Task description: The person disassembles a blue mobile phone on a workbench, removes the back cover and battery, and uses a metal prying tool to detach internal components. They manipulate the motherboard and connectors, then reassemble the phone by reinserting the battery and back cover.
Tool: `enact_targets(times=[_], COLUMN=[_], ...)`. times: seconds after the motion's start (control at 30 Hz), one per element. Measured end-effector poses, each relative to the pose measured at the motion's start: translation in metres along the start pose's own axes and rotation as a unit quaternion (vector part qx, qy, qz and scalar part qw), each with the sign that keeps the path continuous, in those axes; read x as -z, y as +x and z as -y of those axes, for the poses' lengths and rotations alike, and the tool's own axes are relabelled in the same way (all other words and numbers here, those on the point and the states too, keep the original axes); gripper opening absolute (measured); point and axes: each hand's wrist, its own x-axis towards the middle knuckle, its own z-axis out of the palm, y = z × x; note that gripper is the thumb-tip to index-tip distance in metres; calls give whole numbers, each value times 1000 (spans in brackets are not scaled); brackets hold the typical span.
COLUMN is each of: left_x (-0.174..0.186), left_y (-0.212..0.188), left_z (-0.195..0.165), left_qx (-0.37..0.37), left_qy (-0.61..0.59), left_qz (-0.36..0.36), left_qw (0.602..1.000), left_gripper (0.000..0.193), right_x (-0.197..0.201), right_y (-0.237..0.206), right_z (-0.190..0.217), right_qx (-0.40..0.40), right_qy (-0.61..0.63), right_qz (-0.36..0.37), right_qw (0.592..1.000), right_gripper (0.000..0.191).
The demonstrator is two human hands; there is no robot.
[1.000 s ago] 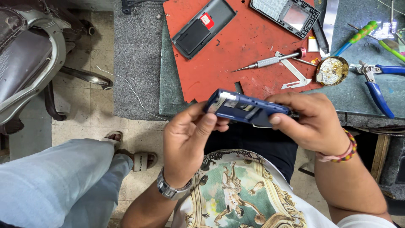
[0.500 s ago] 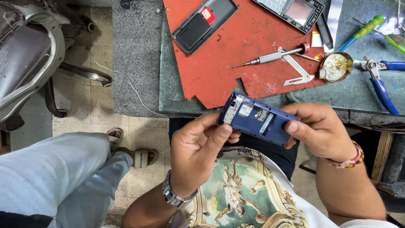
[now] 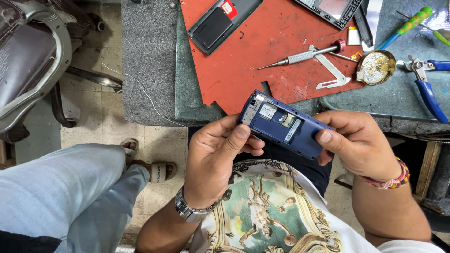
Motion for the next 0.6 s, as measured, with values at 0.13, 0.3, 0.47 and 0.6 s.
enact_targets(times=[0.13, 0.3, 0.47, 0.6], left_x=[0, -2, 9, 40], left_y=[0, -1, -5, -14], left_z=[-1, -1, 11, 35], left_qx=[-13, -22, -101, -236], left_qy=[18, 37, 107, 264], left_qz=[-4, -13, -25, -118], left_qw=[1000, 999, 989, 928], left_gripper=[31, 31, 31, 25], right_x=[-2, -3, -2, 0], right_y=[0, 1, 2, 2], right_z=[0, 0, -2, -4], right_qx=[-2, -2, 4, 19], right_qy=[0, -2, -2, -5], right_qz=[2, 6, 9, 14], right_qw=[1000, 1000, 1000, 1000], right_gripper=[35, 34, 34, 34])
